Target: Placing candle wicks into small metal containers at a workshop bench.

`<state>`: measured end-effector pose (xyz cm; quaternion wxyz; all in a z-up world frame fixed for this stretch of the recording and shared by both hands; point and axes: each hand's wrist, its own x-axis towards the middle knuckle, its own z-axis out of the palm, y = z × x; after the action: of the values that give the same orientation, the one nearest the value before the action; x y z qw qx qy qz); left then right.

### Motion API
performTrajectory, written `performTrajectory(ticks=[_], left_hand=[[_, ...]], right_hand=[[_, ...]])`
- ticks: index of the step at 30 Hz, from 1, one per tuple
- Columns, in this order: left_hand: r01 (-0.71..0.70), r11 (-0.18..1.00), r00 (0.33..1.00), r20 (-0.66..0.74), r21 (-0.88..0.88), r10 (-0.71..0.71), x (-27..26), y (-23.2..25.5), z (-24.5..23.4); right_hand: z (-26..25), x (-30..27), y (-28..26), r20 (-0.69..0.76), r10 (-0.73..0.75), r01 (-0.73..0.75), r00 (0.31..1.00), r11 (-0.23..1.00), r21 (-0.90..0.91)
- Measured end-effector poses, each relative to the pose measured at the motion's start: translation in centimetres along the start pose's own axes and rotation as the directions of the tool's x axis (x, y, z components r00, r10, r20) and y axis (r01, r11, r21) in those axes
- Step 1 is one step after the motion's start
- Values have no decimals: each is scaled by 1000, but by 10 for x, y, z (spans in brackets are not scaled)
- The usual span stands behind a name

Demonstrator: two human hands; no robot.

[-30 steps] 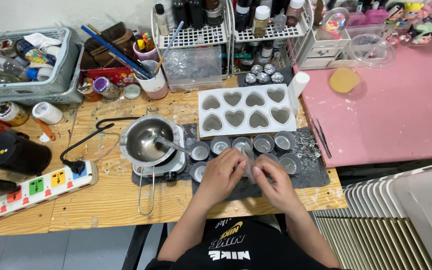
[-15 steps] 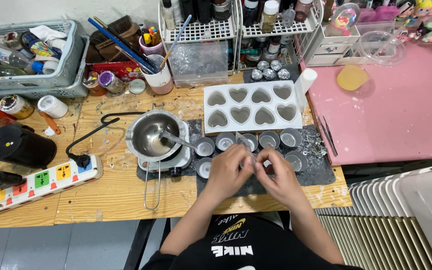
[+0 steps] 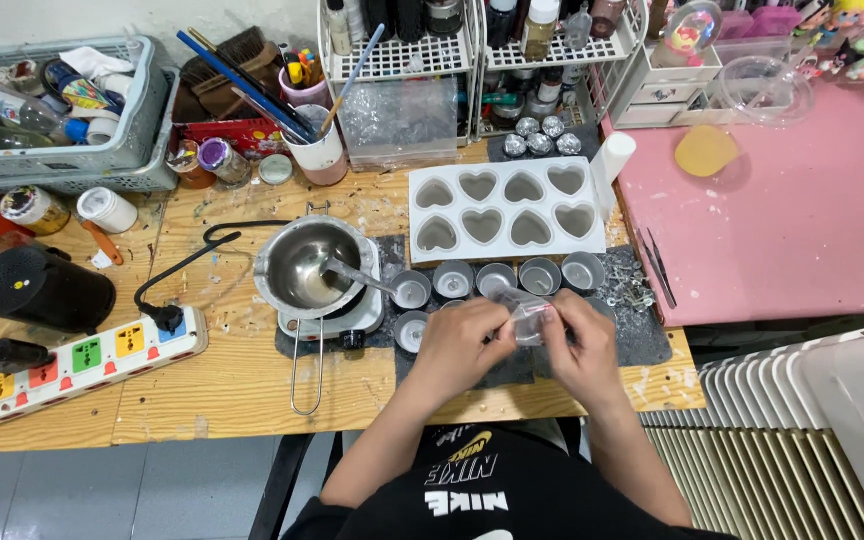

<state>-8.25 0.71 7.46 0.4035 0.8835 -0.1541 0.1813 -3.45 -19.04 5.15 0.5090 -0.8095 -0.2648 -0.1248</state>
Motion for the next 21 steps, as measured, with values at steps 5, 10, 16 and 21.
performTrajectory(ticks=[5, 10, 16, 21], left_hand=[[14, 989, 994, -101, -146, -29, -2, -3, 9], [75, 791, 867, -352, -607, -352, -9, -40, 62], [318, -195, 815, 373, -928, -444, -13, -50, 69], [290, 181, 897, 201, -940, -394, -13, -58, 64]], right_hand=[[-7, 14, -18, -34, -98, 100, 995, 994, 52], [4, 3, 13, -109, 96, -10, 989, 793, 609], [-3, 6, 14, -167, 224, -17, 960, 643, 766], [-18, -10, 36, -48, 127, -63, 991, 742, 667]])
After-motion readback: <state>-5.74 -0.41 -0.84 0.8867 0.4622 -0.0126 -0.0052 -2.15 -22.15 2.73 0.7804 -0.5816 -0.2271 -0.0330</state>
